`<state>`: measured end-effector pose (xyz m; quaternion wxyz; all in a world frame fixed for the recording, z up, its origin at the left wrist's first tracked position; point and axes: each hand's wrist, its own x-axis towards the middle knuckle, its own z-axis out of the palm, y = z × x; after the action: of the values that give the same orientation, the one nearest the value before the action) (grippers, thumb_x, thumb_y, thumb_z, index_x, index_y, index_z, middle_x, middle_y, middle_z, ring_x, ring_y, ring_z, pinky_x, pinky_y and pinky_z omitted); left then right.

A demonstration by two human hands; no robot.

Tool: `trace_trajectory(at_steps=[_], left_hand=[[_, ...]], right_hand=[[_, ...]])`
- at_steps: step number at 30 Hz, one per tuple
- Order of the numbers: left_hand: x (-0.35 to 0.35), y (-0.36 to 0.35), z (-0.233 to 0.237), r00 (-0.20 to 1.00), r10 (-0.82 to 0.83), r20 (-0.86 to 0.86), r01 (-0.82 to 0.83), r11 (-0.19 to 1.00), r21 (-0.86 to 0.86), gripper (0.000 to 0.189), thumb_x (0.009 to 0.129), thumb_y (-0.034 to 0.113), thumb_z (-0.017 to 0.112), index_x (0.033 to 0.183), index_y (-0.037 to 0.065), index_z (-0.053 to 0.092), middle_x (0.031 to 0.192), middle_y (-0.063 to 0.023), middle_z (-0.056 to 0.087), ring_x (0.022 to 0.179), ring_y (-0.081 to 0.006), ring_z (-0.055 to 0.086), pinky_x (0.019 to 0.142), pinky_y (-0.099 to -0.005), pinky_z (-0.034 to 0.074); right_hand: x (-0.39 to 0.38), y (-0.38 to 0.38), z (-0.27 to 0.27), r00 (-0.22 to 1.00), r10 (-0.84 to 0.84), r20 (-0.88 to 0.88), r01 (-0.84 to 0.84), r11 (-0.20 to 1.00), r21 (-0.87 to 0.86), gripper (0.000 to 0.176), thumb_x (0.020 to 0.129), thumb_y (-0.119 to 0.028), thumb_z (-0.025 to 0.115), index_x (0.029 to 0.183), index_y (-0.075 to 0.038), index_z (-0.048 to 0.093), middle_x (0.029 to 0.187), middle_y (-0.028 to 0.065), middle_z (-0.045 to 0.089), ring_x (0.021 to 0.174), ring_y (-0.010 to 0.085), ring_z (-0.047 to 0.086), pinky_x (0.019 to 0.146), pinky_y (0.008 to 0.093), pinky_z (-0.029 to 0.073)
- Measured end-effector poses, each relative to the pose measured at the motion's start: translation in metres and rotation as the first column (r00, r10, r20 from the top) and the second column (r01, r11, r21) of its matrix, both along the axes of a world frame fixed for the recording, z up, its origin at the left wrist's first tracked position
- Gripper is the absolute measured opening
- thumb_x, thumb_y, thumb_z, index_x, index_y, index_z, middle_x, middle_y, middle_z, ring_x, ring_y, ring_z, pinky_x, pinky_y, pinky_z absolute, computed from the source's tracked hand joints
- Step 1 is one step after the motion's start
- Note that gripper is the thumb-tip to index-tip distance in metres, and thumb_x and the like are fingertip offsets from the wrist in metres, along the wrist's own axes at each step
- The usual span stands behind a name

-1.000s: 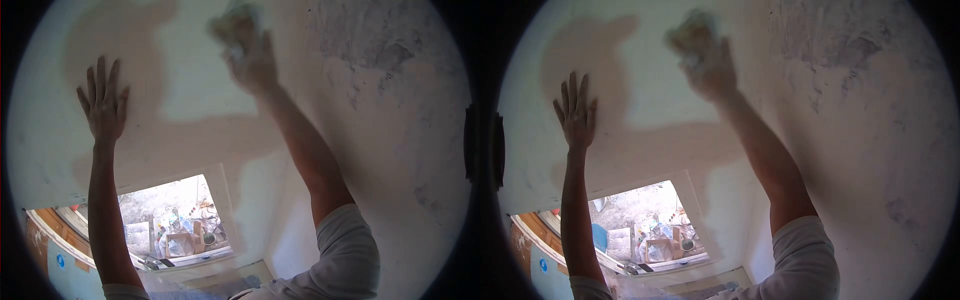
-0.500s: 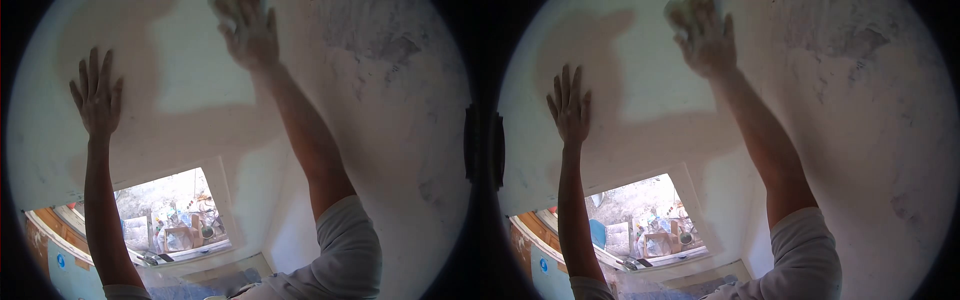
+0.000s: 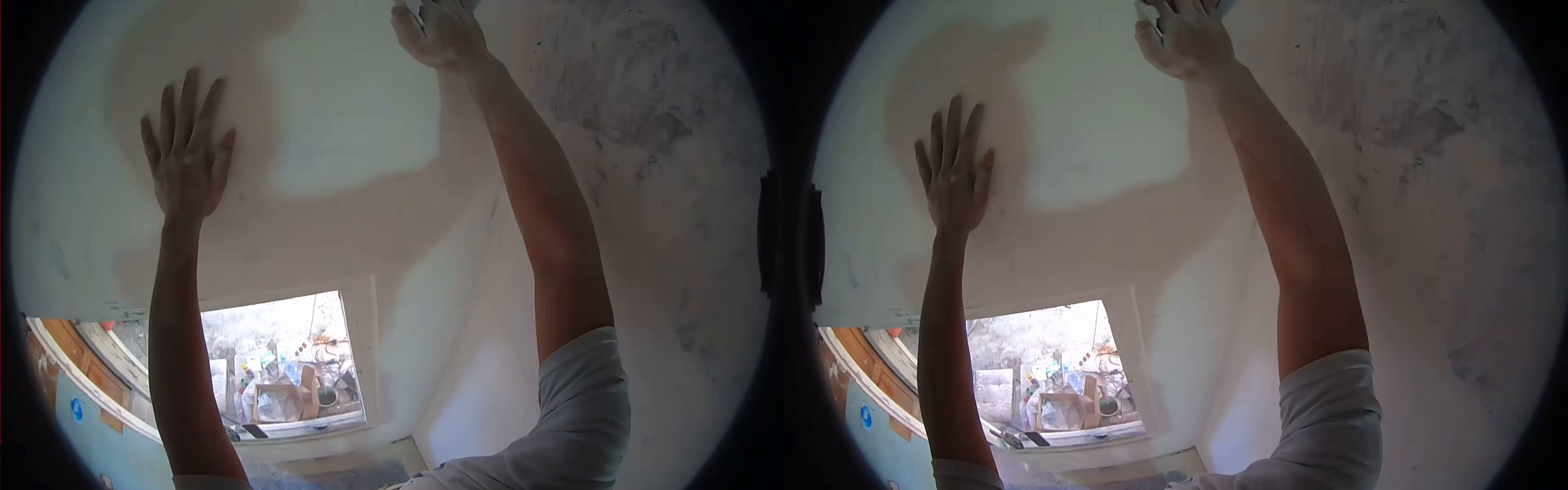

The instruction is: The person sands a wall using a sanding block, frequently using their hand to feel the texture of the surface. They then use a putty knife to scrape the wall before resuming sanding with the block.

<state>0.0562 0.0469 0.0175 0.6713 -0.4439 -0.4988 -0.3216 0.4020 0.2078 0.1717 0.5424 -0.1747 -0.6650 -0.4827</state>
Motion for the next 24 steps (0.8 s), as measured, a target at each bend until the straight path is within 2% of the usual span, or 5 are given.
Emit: trace_trajectory(at_steps=[11,15,18,20,24], left_hand=[[-0.008,0.008,0.002,0.999,-0.036,-0.03,0.036,0.999,0.017,0.057,0.109,0.052,0.041,0.163,0.035,0.043,0.174,0.0014,0.033,0.159,-0.0346,0.032,0.126,-0.0678,0.022],[-0.011,0.011,-0.002,0.995,-0.072,-0.066,0.075,0.996,0.048,0.056,0.11,0.051,0.042,0.164,0.036,0.042,0.174,0.0025,0.033,0.159,-0.0339,0.033,0.126,-0.0673,0.023],[-0.009,0.01,0.001,0.997,-0.058,-0.055,0.061,0.996,0.064,0.055,0.11,0.05,0.043,0.164,0.036,0.042,0.174,0.0029,0.033,0.158,-0.0337,0.035,0.126,-0.067,0.024],[-0.009,0.009,-0.001,0.998,-0.039,-0.042,0.041,0.998,0.054,0.055,0.11,0.05,0.043,0.163,0.036,0.042,0.174,0.003,0.034,0.158,-0.0336,0.035,0.126,-0.0669,0.024],[-0.011,0.012,-0.004,0.997,-0.047,-0.069,0.052,0.996,0.077,0.055,0.111,0.053,0.04,0.163,0.036,0.043,0.173,0.0026,0.036,0.156,-0.0342,0.038,0.125,-0.0665,0.026]], right_hand=[[-0.015,-0.015,0.003,0.991,0.025,-0.128,-0.022,0.999,0.028,0.058,0.106,-0.052,0.05,0.16,-0.029,0.049,0.17,0.0115,0.037,0.159,0.0373,0.031,0.121,0.0748,0.017],[-0.008,-0.003,-0.102,0.983,-0.098,-0.153,0.106,0.994,0.041,0.059,0.107,-0.053,0.049,0.161,-0.029,0.047,0.171,0.0117,0.036,0.159,0.0377,0.03,0.121,0.0752,0.016],[-0.005,-0.016,-0.214,0.986,-0.144,-0.089,0.12,0.966,-0.231,0.062,0.111,-0.055,0.037,0.168,-0.033,0.033,0.177,0.0113,0.024,0.161,0.0399,0.024,0.12,0.0781,0.011],[-0.001,-0.016,-0.239,0.99,-0.128,-0.066,0.108,0.963,-0.248,0.06,0.111,-0.054,0.038,0.168,-0.035,0.034,0.177,0.01,0.021,0.161,0.0392,0.023,0.119,0.0798,0.011],[0.008,-0.003,-0.164,0.977,-0.181,-0.117,0.166,0.978,-0.123,0.062,0.111,-0.055,0.037,0.169,-0.033,0.033,0.178,0.0128,0.018,0.16,0.0404,0.022,0.118,0.0782,0.013]])
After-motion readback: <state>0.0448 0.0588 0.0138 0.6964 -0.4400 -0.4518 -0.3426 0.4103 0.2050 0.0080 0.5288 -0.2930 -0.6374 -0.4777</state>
